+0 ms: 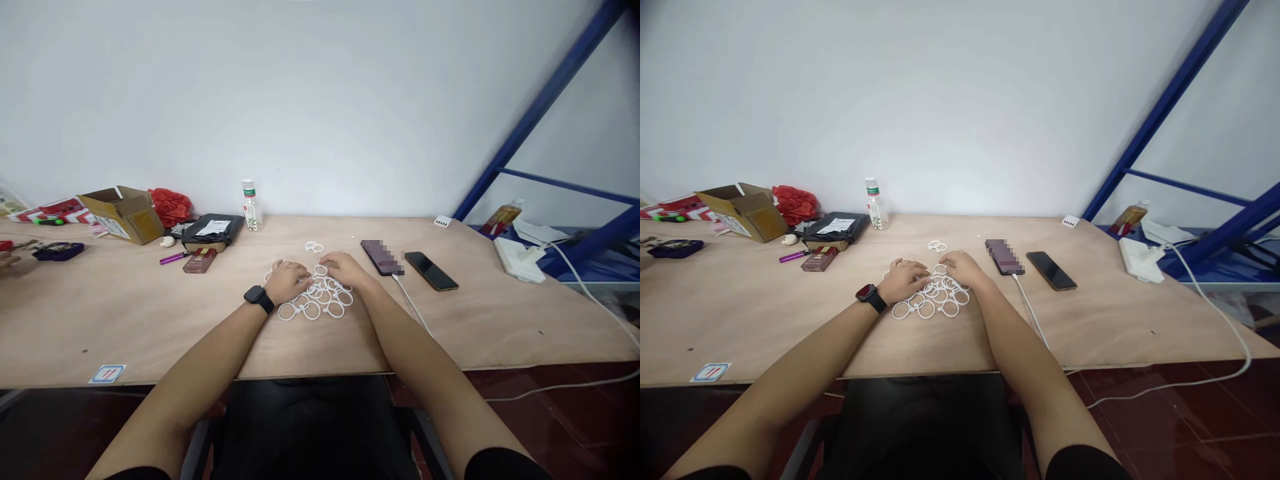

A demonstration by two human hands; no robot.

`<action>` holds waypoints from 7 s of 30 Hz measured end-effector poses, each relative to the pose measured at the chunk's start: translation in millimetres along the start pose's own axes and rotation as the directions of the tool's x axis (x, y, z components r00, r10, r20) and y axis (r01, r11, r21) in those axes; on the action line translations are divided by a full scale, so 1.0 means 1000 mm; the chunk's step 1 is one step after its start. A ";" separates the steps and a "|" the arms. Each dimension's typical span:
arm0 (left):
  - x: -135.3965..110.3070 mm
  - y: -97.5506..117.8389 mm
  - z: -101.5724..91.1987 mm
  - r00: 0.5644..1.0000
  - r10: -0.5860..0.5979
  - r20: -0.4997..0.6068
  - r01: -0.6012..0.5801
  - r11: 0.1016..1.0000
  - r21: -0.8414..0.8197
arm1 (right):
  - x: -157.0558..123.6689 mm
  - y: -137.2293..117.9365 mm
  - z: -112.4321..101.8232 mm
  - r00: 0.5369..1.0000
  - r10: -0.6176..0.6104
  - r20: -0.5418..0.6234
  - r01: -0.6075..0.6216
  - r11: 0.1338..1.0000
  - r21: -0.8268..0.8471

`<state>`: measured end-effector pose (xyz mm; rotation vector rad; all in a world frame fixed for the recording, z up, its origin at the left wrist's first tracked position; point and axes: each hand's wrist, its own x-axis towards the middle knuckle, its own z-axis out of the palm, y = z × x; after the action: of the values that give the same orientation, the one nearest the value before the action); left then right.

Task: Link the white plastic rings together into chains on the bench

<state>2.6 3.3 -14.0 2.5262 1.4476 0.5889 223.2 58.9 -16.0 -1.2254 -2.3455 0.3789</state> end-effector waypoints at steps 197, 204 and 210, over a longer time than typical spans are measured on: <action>0.002 0.005 -0.010 0.933 -0.226 -0.282 -0.025 0.738 -0.675 | -0.004 -0.049 0.012 0.954 -0.096 -0.283 0.163 0.961 0.224; 0.006 -0.002 -0.006 0.908 -0.292 -0.300 0.023 0.750 -0.661 | -0.006 -0.055 0.017 0.966 -0.117 -0.231 0.180 0.944 0.275; 0.007 -0.007 -0.007 0.892 -0.282 -0.353 0.016 0.801 -0.598 | -0.003 -0.051 0.016 0.970 -0.031 -0.241 0.077 0.980 0.184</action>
<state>-3.0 12.3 -8.8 1.8388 1.2952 1.3850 180.9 27.6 -7.9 -1.0510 -2.0810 0.4069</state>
